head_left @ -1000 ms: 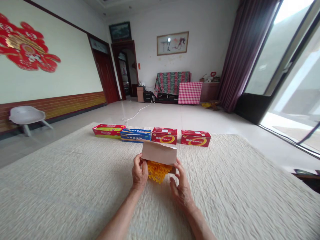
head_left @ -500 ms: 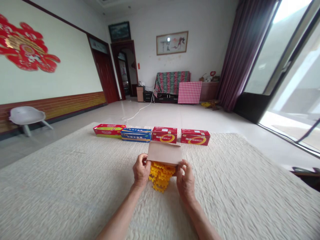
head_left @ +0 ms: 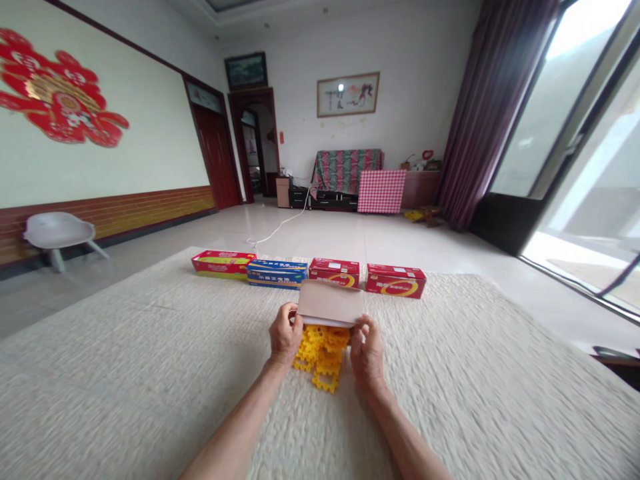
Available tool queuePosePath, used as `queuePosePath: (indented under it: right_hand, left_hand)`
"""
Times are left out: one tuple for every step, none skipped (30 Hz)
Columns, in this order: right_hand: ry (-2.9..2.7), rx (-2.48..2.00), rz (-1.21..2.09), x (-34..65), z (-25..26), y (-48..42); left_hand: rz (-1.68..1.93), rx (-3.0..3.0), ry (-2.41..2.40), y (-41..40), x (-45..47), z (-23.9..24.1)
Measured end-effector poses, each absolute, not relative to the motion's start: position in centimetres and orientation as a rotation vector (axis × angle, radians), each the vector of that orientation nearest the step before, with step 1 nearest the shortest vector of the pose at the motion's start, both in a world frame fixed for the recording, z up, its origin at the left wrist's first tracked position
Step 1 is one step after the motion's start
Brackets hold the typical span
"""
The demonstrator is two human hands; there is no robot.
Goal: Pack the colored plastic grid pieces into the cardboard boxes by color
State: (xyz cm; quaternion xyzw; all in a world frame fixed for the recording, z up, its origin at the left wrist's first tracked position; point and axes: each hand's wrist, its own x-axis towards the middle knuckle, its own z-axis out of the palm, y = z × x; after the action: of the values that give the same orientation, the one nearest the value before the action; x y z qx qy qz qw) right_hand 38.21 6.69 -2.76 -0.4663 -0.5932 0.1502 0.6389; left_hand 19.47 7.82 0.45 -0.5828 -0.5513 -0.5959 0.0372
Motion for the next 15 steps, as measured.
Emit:
queuePosePath:
  right_hand:
    - [-1.357, -1.084, 0.357, 38.1, -2.8, 6.9]
    - [-1.360, -1.104, 0.363, 38.0, -2.8, 7.0]
    - [-1.359, -1.128, 0.364, 37.9, -2.9, 7.1]
    - [-1.356, -1.154, 0.361, 37.8, -2.9, 7.1]
    - [-1.351, -1.175, 0.356, 37.6, -3.0, 7.0]
    - [-1.347, -1.197, 0.351, 37.5, -3.0, 7.0]
    - [-1.348, -1.220, 0.345, 37.4, -2.9, 7.0]
    - [-1.348, -1.245, 0.337, 37.3, -2.7, 7.1]
    - [-1.347, -1.272, 0.329, 37.3, -2.5, 7.3]
    - [-1.348, -1.297, 0.317, 37.3, -2.2, 7.5]
    - [-1.350, -1.319, 0.303, 37.3, -1.8, 7.7]
    - [-1.354, -1.334, 0.286, 37.4, -1.5, 8.0]
    - [-1.358, -1.343, 0.269, 37.4, -1.2, 8.3]
    - [-1.362, -1.350, 0.255, 37.5, -0.9, 8.6]
    - [-1.365, -1.357, 0.244, 37.6, -0.7, 8.8]
  left_hand:
    - [-1.823, -1.790, -1.711, 8.1, 19.4, 0.4]
    - [-1.818, -1.793, -1.727, 8.3, 19.3, 0.2]
    - [-1.811, -1.798, -1.742, 8.5, 19.2, 0.1]
    - [-1.800, -1.810, -1.755, 8.6, 19.1, -0.1]
    - [-1.786, -1.829, -1.765, 8.5, 18.9, -0.2]
    - [-1.769, -1.855, -1.772, 8.4, 18.7, -0.4]
    - [-1.751, -1.888, -1.776, 8.3, 18.5, -0.5]
    - [-1.735, -1.928, -1.775, 8.1, 18.3, -0.6]
    - [-1.719, -1.977, -1.765, 7.9, 18.1, -0.6]
    - [-1.704, -2.034, -1.745, 7.7, 17.9, -0.6]
    - [-1.684, -2.096, -1.719, 7.5, 17.6, -0.5]
    - [-1.661, -2.157, -1.690, 7.4, 17.4, -0.3]
    - [-1.637, -2.212, -1.661, 7.3, 17.2, -0.1]
    - [-1.611, -2.259, -1.635, 7.2, 17.1, 0.0]
    - [-1.586, -2.295, -1.614, 7.2, 16.9, 0.2]
